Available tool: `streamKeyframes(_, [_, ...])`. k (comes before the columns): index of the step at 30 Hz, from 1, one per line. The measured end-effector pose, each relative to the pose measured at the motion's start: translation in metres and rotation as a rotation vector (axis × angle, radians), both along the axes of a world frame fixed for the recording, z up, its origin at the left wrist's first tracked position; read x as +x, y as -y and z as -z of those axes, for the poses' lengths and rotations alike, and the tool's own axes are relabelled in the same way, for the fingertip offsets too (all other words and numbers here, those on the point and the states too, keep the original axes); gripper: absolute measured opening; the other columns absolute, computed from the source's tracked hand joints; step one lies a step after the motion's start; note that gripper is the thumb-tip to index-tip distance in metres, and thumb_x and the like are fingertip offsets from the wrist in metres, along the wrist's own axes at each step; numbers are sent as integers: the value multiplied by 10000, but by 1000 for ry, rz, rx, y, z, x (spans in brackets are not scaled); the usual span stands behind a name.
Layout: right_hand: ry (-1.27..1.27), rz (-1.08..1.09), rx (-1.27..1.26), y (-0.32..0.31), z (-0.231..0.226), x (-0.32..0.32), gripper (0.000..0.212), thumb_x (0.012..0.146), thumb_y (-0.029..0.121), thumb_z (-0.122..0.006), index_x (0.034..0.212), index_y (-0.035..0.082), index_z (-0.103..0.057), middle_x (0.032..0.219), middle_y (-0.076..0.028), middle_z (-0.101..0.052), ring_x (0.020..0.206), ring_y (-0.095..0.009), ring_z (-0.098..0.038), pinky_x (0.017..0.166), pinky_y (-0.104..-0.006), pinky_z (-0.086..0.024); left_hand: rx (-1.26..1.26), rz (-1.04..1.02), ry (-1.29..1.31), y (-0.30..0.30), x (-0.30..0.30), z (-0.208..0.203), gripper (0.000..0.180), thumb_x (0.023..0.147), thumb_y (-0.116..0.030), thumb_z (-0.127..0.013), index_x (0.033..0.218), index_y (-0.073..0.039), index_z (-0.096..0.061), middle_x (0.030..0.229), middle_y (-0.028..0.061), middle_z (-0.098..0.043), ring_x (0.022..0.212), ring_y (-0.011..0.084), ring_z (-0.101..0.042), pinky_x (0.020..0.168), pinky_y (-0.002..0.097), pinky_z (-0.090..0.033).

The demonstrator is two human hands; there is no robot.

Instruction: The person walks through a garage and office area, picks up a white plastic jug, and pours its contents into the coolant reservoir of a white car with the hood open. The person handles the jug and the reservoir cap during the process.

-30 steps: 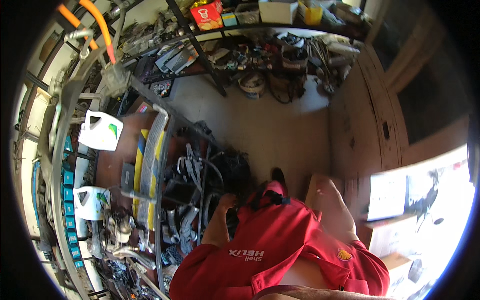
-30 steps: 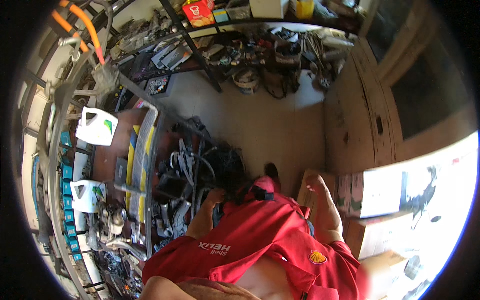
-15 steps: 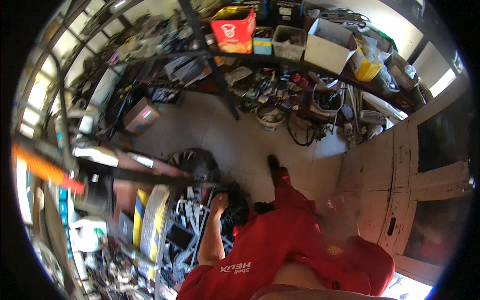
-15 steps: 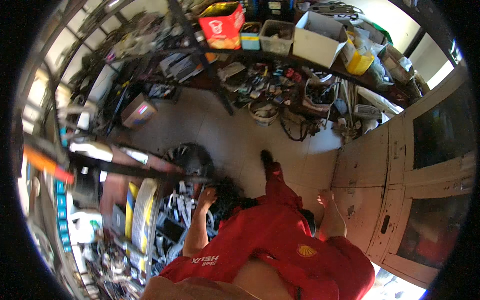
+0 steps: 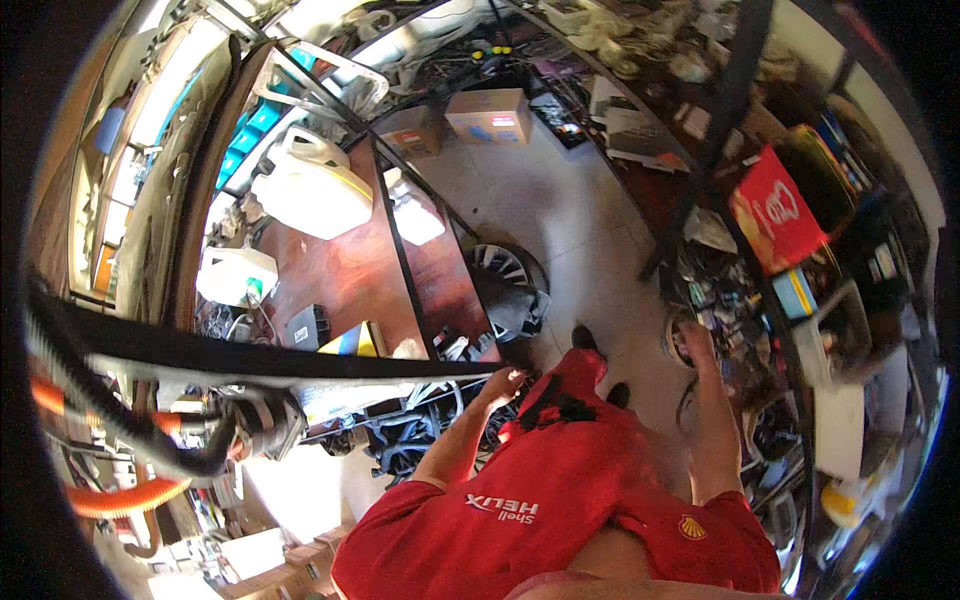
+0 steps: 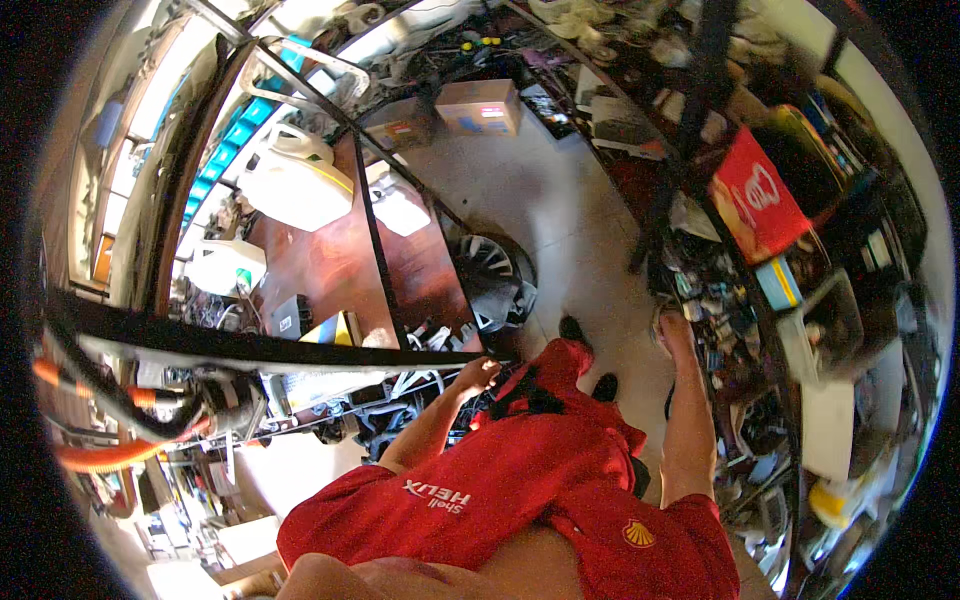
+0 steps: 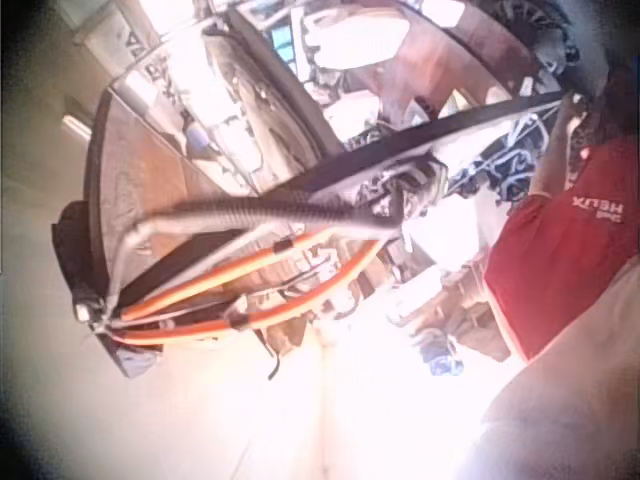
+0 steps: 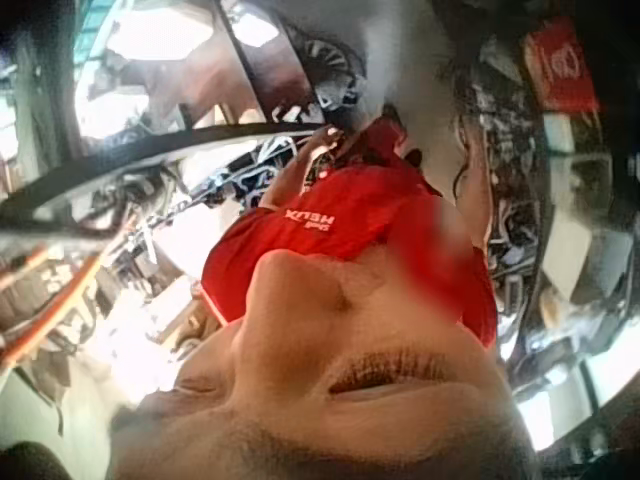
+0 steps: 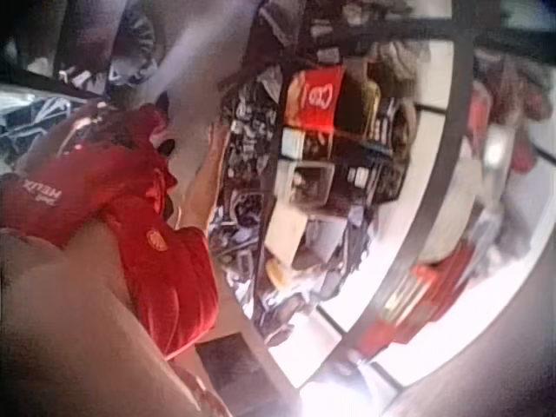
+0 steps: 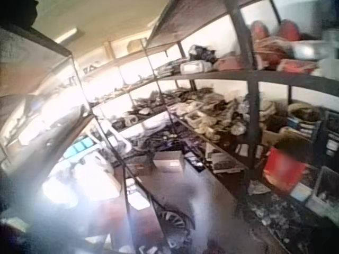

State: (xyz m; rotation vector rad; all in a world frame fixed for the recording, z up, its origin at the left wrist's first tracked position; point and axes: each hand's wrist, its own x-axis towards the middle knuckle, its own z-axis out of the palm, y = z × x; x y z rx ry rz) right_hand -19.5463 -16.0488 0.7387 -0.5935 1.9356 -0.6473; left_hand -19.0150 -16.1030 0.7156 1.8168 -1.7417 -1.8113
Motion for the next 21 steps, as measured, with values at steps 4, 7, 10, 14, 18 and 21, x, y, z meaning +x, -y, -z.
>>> streamKeyframes(4, [144, -66, -342, 163, -55, 57, 338, 980, 313, -599, 1018, -19, -655, 837, -73, -644, 708, -149, -605, 671, -314, -515, -252, 427, -7, 26, -4, 43, 276, 970, -262, -541, 1132, -42, -583, 1092, 114, -662, 985, 289, -647, 833, 419, -538])
streamKeyframes(7, [281, -426, -306, 267, -92, 110, 407, 978, 332, -611, 1177, -23, -614, 1101, -110, -659, 924, -195, -659, 827, -351, -556, -360, 335, 181, 42, -9, 66, 311, 974, -307, -527, 1059, -25, -626, 1034, 132, -678, 896, 313, -665, 803, 436, -537])
streamKeyframes(10, [472, -531, -396, 361, -123, 159, 432, 971, 364, -627, 1168, -19, -602, 947, -84, -663, 851, -162, -636, 749, -300, -542, -42, -158, 64, 33, 5, 68, 319, 970, -313, -536, 1053, -21, -633, 1014, 136, -681, 885, 303, -666, 790, 429, -537])
streamKeyframes(14, [710, -668, -625, 462, -161, 236, 365, 991, 354, -600, 1120, 13, -607, 967, -72, -642, 867, -151, -641, 744, -295, -551, 51, -458, 38, 29, -7, 36, 329, 964, -321, -549, 1045, -16, -643, 987, 141, -686, 870, 289, -668, 774, 419, -536])
streamKeyframes(18, [653, -813, -660, 535, -208, 334, 339, 1005, 284, -605, 1217, 20, -591, 1126, -73, -642, 990, -155, -651, 830, -283, -567, 72, -773, 77, 26, -46, -2, 340, 958, -329, -562, 1037, -11, -653, 960, 146, -690, 855, 275, -670, 757, 409, -536])
streamKeyframes(21, [475, -851, -828, 593, -247, 400, 376, 986, 283, -632, 1238, 8, -581, 1154, -105, -657, 1027, -195, -659, 857, -303, -557, 98, -1046, 140, -2, -71, -16, 348, 954, -335, -572, 1031, -7, -661, 940, 150, -693, 844, 264, -671, 745, 402, -535])
